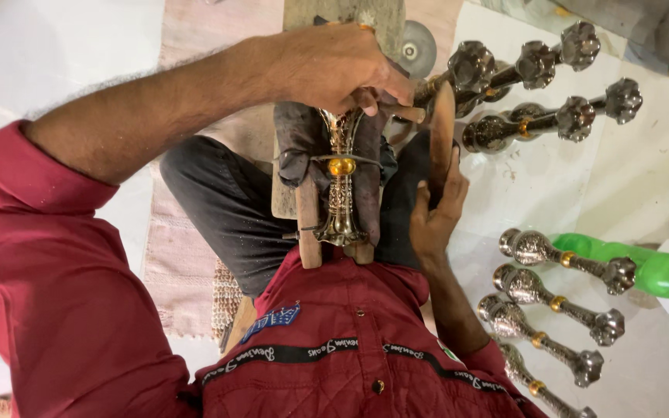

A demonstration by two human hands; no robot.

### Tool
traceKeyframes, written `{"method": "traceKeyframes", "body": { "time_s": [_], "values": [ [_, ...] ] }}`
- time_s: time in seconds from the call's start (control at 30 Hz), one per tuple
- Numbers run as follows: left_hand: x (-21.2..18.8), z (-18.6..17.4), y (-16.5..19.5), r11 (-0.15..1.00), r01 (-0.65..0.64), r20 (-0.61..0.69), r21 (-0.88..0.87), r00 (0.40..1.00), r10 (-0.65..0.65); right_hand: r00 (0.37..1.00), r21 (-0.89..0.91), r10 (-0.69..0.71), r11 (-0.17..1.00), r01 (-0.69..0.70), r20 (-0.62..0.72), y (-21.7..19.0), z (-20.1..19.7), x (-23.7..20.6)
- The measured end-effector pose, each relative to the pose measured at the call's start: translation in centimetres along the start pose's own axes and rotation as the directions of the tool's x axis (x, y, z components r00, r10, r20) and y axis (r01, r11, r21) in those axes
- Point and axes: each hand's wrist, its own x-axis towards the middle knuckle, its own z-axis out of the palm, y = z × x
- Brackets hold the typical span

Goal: The person sits on the floor holding a brass ornamental object against a metal forming stake and repeatedly taps and shapes its surface using a wooden mallet, rotating the object to work different areas. Finished brass ornaments lie on the floor beside them.

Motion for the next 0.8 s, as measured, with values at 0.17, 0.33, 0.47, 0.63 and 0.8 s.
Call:
{"method": "traceKeyframes", "body": {
  "time_s": [0.17, 0.33, 0.47, 0.63, 0.8],
  "values": [
    [-1.0, -0.1, -0.3, 0.991, 0.046, -0.015, -0.125, 0.999, -0.048, 0.98, -0.001, 0.031, 0.999, -0.032, 0.198, 0.6, 0.3, 0.5],
    [-1.2, -0.3, -0.1, 0.99, 0.064, 0.015, -0.129, 0.998, -0.062, 0.974, -0.111, -0.03, 0.992, 0.056, 0.223, 1.7, 0.2, 0.7],
    [-1.0, -0.8, -0.2, 0.995, 0.048, 0.035, -0.082, 0.998, -0.046, 0.992, -0.117, -0.018, 0.993, 0.033, 0.123, 2.4, -0.5, 1.1],
    [-1.1, -0.3, -0.3, 0.995, 0.006, -0.009, -0.103, 1.0, -0.007, 0.998, -0.164, -0.053, 0.985, 0.059, 0.042, 2.8, -0.9, 1.3],
    [-1.5, 0.4, -0.4, 0.99, 0.024, -0.049, -0.14, 0.998, -0.032, 0.965, -0.114, -0.229, 0.97, 0.215, -0.129, 2.7, -1.0, 1.3]
  ]
}}
